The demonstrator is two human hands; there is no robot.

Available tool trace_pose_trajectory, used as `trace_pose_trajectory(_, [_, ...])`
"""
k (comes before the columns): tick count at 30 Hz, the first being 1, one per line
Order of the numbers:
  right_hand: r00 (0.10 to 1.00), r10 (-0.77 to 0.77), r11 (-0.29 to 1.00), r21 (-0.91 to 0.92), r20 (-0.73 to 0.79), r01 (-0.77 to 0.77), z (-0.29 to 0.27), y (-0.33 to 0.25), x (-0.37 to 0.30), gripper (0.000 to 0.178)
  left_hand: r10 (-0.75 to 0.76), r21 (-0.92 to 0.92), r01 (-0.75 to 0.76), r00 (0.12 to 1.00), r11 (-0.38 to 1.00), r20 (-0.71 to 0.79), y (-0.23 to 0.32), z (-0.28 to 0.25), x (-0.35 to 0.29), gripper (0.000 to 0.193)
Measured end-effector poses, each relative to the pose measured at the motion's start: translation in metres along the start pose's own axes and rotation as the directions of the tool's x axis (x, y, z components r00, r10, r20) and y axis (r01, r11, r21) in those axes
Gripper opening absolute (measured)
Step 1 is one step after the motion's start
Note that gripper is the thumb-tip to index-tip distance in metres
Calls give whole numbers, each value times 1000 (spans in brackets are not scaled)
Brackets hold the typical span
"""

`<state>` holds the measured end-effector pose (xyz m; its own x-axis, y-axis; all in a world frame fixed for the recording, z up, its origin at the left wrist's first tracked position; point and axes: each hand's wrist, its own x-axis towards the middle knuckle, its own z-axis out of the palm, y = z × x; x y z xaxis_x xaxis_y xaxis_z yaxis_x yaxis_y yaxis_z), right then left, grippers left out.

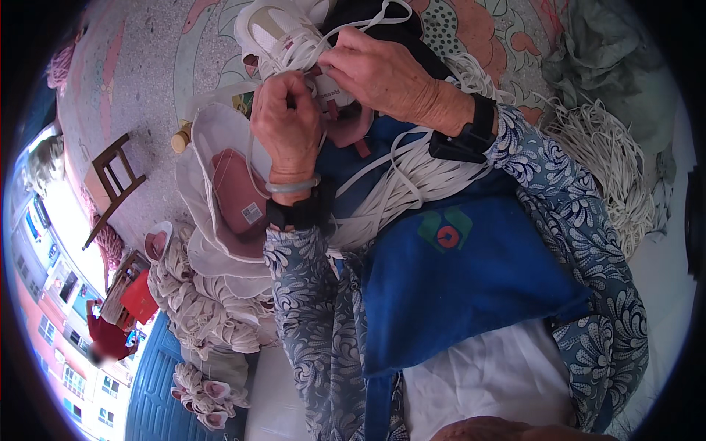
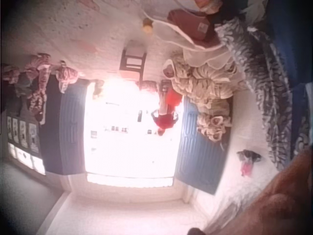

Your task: Lacing a pair of pink and white sneakers while sitting on the floor.

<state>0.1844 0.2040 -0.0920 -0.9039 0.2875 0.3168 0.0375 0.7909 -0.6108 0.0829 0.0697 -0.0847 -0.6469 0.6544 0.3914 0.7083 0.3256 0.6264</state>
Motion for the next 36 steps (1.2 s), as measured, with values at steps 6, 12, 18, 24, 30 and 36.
trace_pose_trajectory(6, [1000,17,999,29,2,-17,-6,5,-3,21,-207,16,209,950,978,232,9,-5,11,10])
trace_pose_trajectory(12, [1000,9,1000,22,8,-9,-4,2,4,21,-30,277,-51,960,960,279,21,-9,24,3])
trace_pose_trajectory(18, [999,50,998,32,21,-51,-1,2,-1,19,-264,280,171,901,945,343,8,1,14,7])
trace_pose_trajectory(24, [999,42,998,48,4,-42,-3,0,0,18,-428,-238,454,891,859,152,3,8,-2,15])
trace_pose_trajectory(30, [998,64,996,59,28,-66,0,-4,5,17,-253,13,253,966,967,54,12,-3,3,16])
trace_pose_trajectory(36, [1000,-21,1000,2,14,21,6,3,11,14,-467,7,476,860,879,207,27,-9,14,10])
